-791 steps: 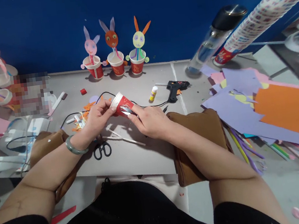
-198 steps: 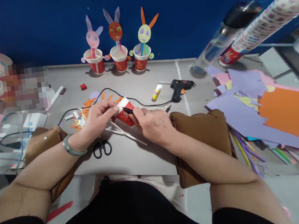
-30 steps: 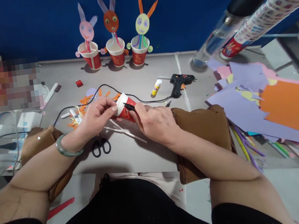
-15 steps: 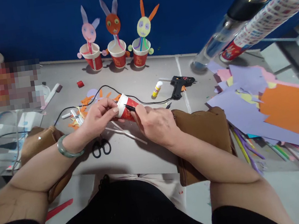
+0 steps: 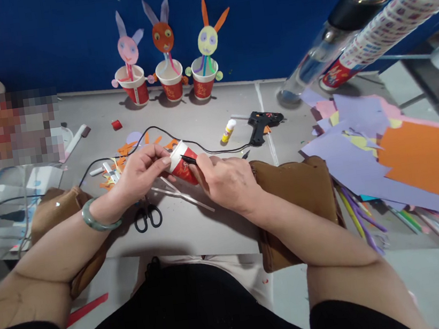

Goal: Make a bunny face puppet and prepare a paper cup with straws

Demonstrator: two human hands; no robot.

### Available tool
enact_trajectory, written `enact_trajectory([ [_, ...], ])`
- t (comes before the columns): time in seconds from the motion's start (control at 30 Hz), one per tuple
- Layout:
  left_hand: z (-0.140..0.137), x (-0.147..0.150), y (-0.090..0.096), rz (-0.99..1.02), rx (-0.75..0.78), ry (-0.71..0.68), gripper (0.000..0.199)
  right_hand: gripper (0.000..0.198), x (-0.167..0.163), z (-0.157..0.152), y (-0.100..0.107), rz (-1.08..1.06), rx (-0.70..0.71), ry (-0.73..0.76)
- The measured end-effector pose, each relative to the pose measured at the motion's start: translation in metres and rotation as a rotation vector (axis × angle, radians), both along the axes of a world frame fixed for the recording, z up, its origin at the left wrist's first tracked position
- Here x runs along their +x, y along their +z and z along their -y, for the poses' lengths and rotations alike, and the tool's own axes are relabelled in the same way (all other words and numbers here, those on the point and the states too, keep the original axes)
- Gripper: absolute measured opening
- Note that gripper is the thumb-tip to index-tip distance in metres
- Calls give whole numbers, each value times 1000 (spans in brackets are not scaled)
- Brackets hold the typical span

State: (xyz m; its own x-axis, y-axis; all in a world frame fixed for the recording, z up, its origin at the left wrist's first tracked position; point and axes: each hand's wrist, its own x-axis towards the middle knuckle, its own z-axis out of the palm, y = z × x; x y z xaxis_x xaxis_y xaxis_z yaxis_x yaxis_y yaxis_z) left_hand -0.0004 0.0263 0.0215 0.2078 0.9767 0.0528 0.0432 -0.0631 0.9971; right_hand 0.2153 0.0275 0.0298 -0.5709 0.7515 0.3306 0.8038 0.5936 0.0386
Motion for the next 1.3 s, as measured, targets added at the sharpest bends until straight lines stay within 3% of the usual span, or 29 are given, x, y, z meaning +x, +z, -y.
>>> enact_trajectory([
  [0.3,-4,-8,8,-36,49,12,11,47,1,-1,0,7,3,36],
  [0.63,-6,-16,18,-98,7,-80,18,49,1,-1,2,12,-29,75],
  [0.83,-6,-14,14,-105,47,-33,15,49,1,0,6,-67,-171,4],
  [1.03,-8,-10,3,-64,65,42,17,33,0,-2,11,-229,-480,46],
  [1.3,-3,-5,1,-110,142,41,22,31,-1,-7,9,-327,-539,65],
])
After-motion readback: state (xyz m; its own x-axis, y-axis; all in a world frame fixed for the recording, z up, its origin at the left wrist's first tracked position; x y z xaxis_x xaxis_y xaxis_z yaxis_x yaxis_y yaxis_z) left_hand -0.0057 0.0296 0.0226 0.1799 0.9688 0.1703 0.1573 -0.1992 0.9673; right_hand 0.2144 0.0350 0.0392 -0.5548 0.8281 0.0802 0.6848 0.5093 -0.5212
